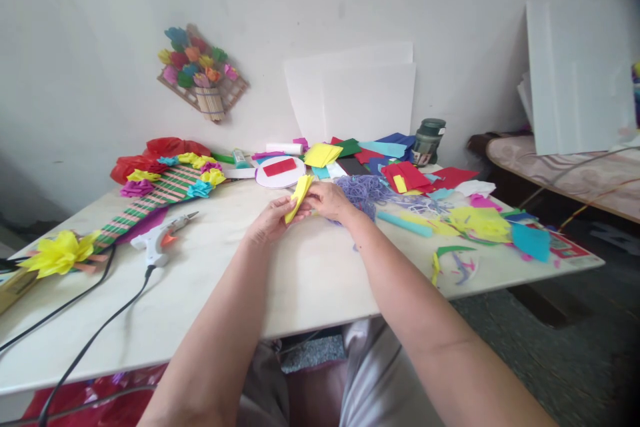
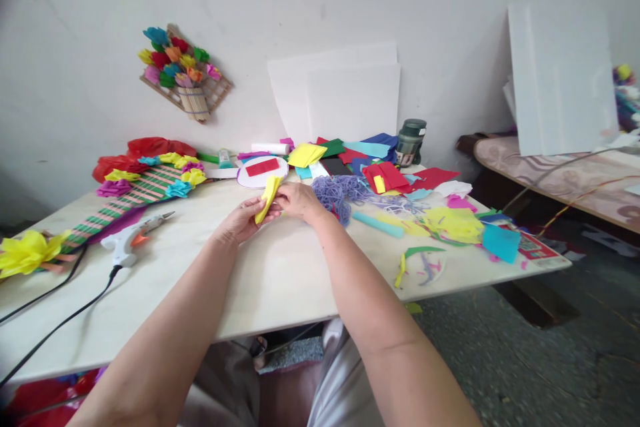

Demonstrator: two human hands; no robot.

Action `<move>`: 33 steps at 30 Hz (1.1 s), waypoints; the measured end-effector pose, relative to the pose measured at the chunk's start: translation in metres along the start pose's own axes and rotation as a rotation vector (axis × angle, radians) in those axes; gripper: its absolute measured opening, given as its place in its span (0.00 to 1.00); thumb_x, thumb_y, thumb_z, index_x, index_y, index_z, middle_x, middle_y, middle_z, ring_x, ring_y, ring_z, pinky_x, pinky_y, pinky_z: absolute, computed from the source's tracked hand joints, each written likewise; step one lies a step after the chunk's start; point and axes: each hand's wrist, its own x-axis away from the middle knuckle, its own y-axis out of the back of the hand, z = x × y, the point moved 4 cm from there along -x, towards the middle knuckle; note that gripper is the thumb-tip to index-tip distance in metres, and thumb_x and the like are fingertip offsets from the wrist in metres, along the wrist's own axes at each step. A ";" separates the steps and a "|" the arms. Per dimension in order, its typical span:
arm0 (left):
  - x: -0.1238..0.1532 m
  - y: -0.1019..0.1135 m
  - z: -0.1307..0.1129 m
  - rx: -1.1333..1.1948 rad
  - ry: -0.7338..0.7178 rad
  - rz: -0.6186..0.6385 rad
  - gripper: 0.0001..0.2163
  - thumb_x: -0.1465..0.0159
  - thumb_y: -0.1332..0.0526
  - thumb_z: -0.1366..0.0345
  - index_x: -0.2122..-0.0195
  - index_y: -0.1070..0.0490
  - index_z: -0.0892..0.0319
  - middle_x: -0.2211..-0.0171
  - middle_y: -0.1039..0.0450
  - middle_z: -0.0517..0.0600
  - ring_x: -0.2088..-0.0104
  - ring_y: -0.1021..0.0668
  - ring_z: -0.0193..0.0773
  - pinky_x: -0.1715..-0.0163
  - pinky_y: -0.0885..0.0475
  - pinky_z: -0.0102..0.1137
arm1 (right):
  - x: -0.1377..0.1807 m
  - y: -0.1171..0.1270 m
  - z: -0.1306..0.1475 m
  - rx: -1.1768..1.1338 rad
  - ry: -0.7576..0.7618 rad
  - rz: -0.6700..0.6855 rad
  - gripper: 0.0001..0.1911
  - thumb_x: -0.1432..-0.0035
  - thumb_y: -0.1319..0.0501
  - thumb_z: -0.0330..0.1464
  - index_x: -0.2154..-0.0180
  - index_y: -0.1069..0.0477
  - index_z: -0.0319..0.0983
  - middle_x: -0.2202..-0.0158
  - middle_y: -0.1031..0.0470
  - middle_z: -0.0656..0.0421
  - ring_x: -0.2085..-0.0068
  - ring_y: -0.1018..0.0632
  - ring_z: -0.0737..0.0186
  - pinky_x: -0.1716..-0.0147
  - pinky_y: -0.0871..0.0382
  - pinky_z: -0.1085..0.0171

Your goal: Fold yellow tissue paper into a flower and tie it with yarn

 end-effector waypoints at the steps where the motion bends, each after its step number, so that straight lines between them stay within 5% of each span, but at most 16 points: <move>1: 0.001 0.000 -0.001 0.003 -0.001 -0.012 0.08 0.47 0.37 0.70 0.67 0.30 0.67 0.72 0.27 0.54 0.73 0.23 0.33 0.70 0.27 0.25 | 0.000 0.001 -0.003 -0.003 0.007 -0.011 0.09 0.47 0.45 0.32 0.69 0.27 0.38 0.68 0.26 0.57 0.67 0.28 0.64 0.70 0.42 0.67; 6: 0.004 0.013 -0.018 0.248 -0.222 -0.213 0.03 0.44 0.41 0.70 0.68 0.31 0.64 0.76 0.31 0.48 0.75 0.27 0.26 0.76 0.30 0.17 | 0.003 0.014 -0.029 -0.032 -0.040 -0.112 0.10 0.47 0.44 0.36 0.73 0.27 0.38 0.73 0.27 0.60 0.71 0.30 0.66 0.72 0.44 0.68; 9: 0.004 0.023 -0.023 0.353 -0.322 -0.299 0.04 0.42 0.42 0.70 0.66 0.30 0.63 0.77 0.33 0.47 0.76 0.28 0.24 0.75 0.30 0.15 | 0.011 0.034 -0.055 0.026 -0.190 -0.289 0.11 0.47 0.44 0.37 0.73 0.27 0.38 0.71 0.27 0.59 0.70 0.30 0.65 0.72 0.44 0.67; 14: 0.002 0.024 -0.020 0.149 -0.280 -0.375 0.07 0.46 0.38 0.68 0.66 0.30 0.63 0.74 0.29 0.48 0.76 0.27 0.26 0.75 0.30 0.19 | 0.018 0.050 -0.069 0.188 -0.302 -0.545 0.15 0.45 0.46 0.40 0.71 0.26 0.38 0.70 0.29 0.56 0.70 0.32 0.62 0.72 0.45 0.65; 18: 0.004 0.015 -0.020 0.030 -0.282 -0.349 0.11 0.49 0.36 0.66 0.64 0.30 0.61 0.70 0.28 0.48 0.74 0.25 0.28 0.72 0.28 0.23 | 0.005 0.029 -0.034 0.232 -0.017 -0.369 0.14 0.44 0.45 0.38 0.73 0.26 0.39 0.68 0.28 0.55 0.63 0.34 0.58 0.61 0.46 0.60; 22: 0.003 0.005 -0.016 0.009 -0.205 -0.124 0.13 0.47 0.37 0.66 0.61 0.30 0.63 0.67 0.26 0.52 0.71 0.24 0.32 0.70 0.27 0.26 | -0.002 0.003 0.004 0.216 0.234 -0.155 0.12 0.44 0.46 0.37 0.71 0.26 0.40 0.65 0.29 0.55 0.60 0.36 0.57 0.54 0.50 0.56; 33: 0.000 0.009 -0.006 0.001 -0.060 -0.073 0.07 0.46 0.39 0.70 0.65 0.31 0.66 0.71 0.26 0.54 0.71 0.22 0.36 0.69 0.26 0.27 | -0.003 -0.010 -0.002 0.159 0.276 -0.150 0.12 0.43 0.47 0.34 0.71 0.27 0.37 0.66 0.29 0.54 0.63 0.32 0.60 0.61 0.43 0.62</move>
